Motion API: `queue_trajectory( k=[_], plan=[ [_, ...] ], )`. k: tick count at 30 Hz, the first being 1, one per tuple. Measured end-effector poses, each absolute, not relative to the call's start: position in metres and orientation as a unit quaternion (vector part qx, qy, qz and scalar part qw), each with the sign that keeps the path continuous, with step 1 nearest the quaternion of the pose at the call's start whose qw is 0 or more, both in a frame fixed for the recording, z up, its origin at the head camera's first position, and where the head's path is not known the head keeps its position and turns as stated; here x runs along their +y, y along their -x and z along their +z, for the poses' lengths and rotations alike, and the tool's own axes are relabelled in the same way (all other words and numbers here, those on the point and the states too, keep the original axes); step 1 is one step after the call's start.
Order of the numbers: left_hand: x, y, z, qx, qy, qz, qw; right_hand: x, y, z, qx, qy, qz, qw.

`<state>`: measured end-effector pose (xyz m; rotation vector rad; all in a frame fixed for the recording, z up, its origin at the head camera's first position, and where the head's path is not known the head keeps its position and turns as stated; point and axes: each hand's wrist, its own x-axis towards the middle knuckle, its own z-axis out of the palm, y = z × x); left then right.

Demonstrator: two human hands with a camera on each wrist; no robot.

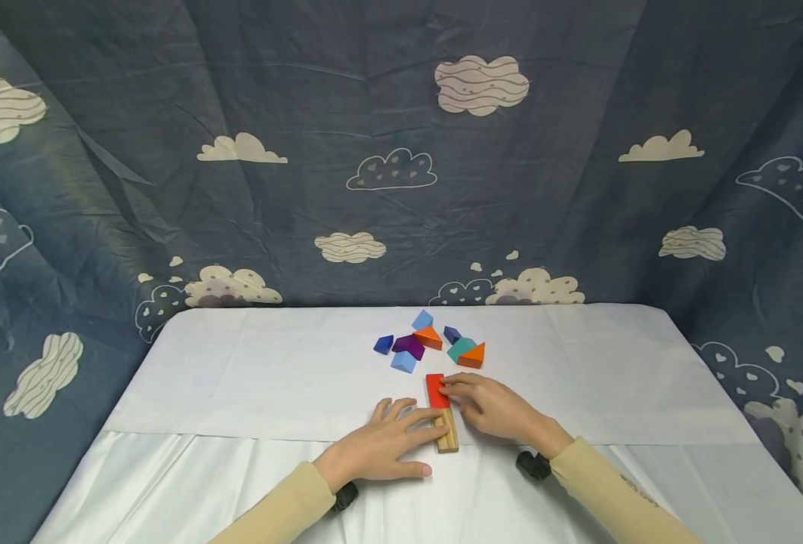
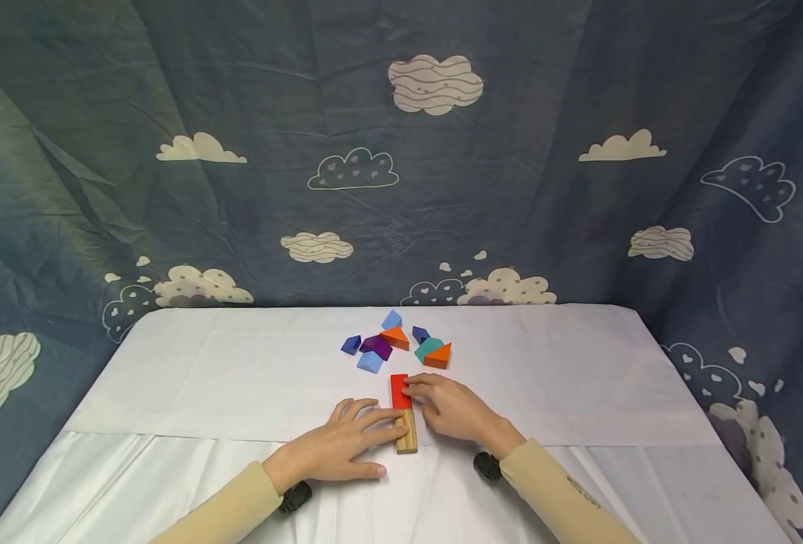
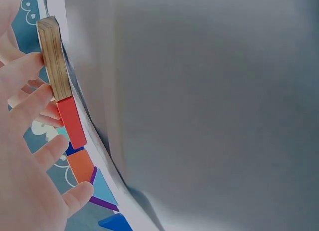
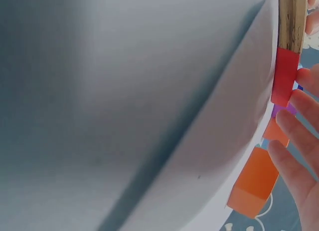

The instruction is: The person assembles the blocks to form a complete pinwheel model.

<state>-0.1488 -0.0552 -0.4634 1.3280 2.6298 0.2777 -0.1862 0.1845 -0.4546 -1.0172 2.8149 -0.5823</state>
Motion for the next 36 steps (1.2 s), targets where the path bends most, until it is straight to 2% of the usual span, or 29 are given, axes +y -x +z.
queue_trajectory(
  k=[36],
  plan=[
    [-0.0626, 0.1545, -0.4637, 0.887, -0.442, 0.106, 0.080, 0.1870, 0.1863, -0.4568, 0.921, 0.328, -0.203, 0.057]
  ],
)
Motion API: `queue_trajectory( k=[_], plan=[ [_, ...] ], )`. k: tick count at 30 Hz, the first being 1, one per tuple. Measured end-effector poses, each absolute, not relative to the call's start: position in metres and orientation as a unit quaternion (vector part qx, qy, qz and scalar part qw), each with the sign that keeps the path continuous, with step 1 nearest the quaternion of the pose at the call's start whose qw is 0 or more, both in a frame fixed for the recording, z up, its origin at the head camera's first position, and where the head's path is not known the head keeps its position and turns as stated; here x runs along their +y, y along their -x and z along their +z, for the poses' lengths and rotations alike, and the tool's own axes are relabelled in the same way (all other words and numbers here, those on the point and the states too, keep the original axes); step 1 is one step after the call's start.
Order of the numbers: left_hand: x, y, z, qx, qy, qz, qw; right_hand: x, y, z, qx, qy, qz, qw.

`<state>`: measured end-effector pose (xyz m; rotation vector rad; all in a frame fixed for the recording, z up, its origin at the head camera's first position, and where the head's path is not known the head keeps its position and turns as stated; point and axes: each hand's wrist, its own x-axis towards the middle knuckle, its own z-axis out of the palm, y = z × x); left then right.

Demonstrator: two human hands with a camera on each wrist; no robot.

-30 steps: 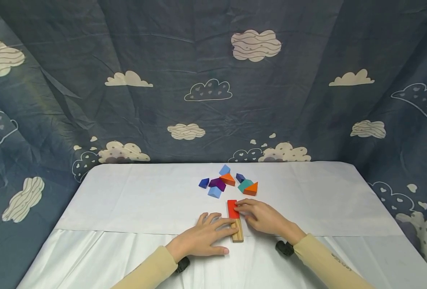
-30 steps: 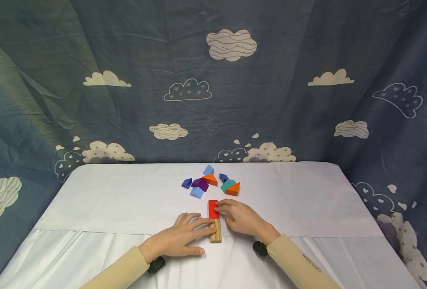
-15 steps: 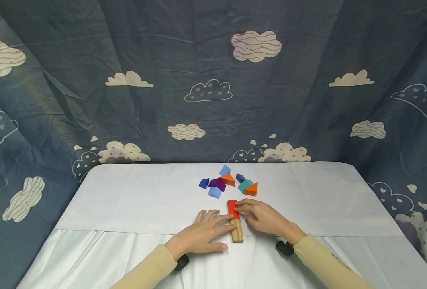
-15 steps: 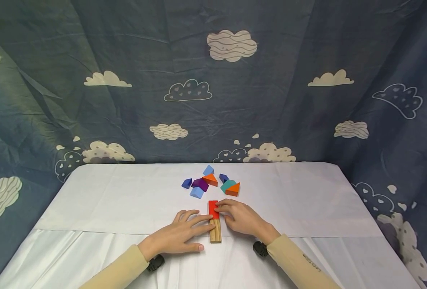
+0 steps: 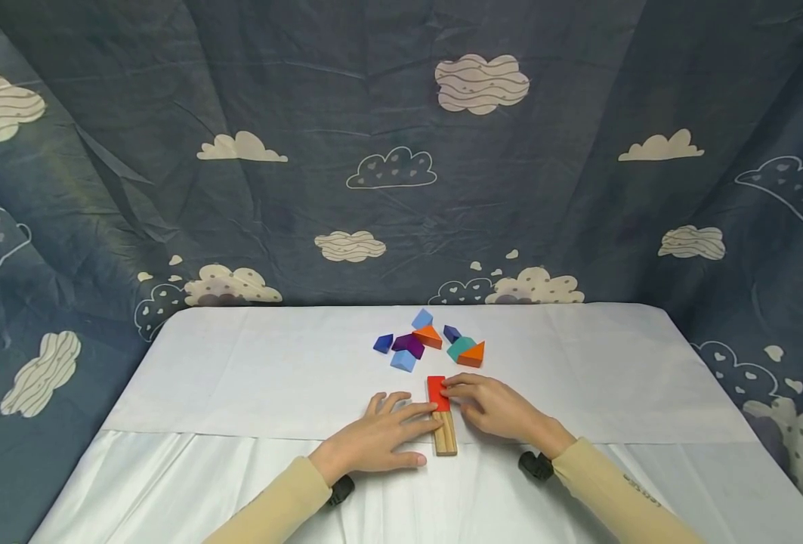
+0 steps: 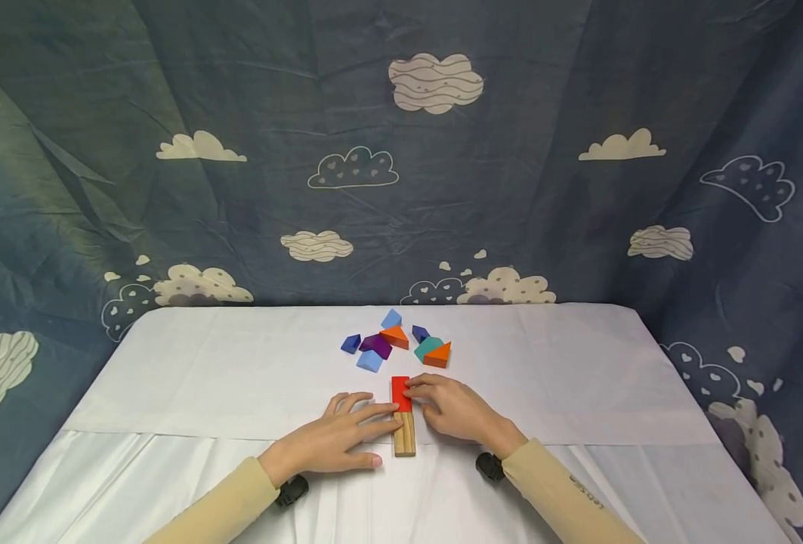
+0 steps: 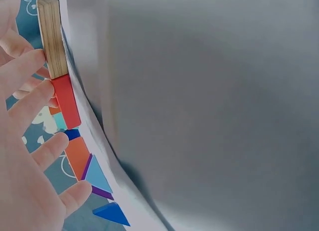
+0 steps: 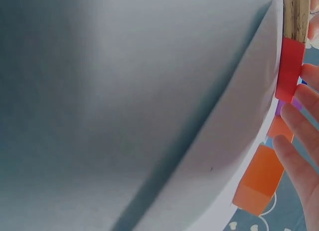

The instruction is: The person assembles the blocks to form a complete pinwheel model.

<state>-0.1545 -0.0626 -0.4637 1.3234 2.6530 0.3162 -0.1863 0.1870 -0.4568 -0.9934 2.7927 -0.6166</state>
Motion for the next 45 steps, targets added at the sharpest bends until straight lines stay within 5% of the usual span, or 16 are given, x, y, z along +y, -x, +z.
queue_trajectory(
  k=[24, 45],
  plan=[
    [-0.054, 0.167, -0.464, 0.902, -0.408, 0.106, 0.093, 0.206, 0.227, -0.449, 0.912, 0.261, -0.313, -0.053],
    [-0.055, 0.167, -0.465, 0.899, -0.411, 0.120, 0.094, 0.200, 0.273, -0.451, 0.929, 0.191, -0.317, -0.011]
  ],
)
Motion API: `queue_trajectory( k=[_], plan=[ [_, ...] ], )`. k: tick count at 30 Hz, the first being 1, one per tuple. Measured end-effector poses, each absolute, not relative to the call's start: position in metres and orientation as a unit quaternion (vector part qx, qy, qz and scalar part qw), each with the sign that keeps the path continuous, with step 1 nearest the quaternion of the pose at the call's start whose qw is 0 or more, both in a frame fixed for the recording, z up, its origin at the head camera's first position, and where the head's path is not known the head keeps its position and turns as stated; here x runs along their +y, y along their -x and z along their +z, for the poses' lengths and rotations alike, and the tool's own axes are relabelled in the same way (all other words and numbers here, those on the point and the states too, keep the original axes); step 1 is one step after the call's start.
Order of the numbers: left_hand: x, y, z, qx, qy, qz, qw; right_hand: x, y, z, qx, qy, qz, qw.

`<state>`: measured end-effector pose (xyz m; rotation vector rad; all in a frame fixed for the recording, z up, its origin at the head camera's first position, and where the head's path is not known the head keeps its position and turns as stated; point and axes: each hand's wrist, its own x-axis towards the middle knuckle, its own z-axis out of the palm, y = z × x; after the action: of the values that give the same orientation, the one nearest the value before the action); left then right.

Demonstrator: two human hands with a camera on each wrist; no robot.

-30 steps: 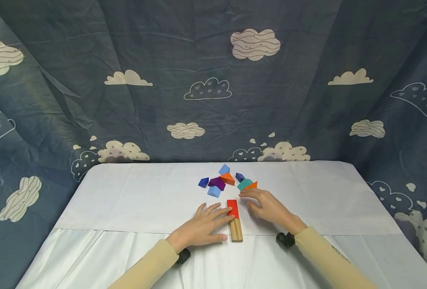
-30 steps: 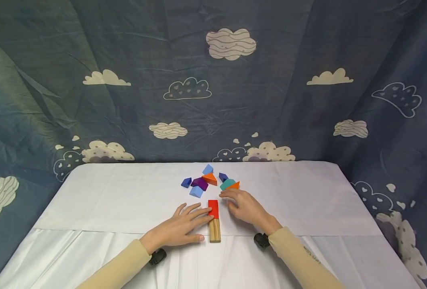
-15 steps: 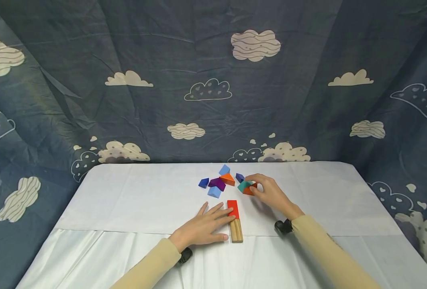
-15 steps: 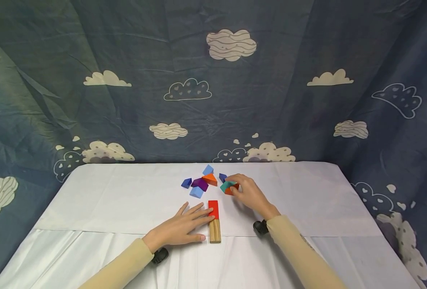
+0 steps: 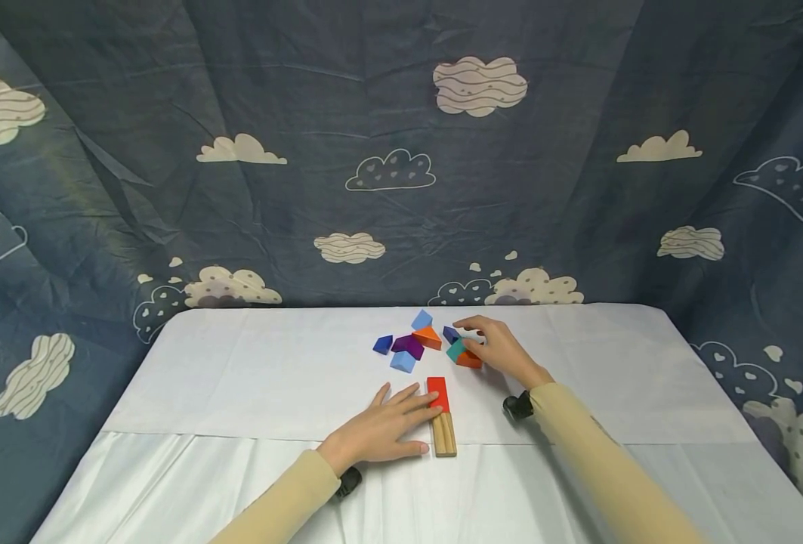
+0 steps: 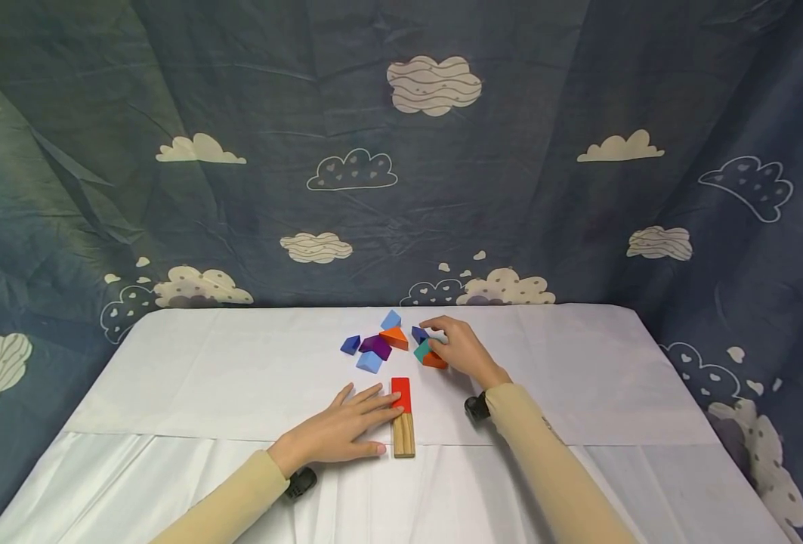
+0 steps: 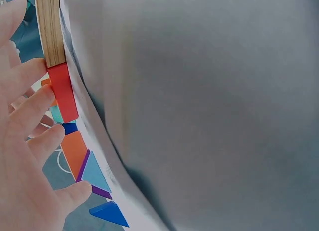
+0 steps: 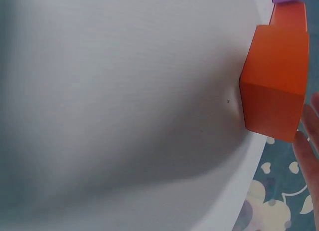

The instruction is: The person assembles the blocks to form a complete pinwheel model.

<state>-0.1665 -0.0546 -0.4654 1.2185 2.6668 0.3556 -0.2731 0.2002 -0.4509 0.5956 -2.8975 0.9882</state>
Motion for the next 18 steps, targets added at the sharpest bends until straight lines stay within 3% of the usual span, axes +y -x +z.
queue_trajectory(
  k=[18],
  plan=[
    [-0.054, 0.164, -0.461, 0.899, -0.406, 0.125, 0.107, 0.191, 0.292, -0.461, -0.936, -0.166, 0.309, -0.036]
  ],
)
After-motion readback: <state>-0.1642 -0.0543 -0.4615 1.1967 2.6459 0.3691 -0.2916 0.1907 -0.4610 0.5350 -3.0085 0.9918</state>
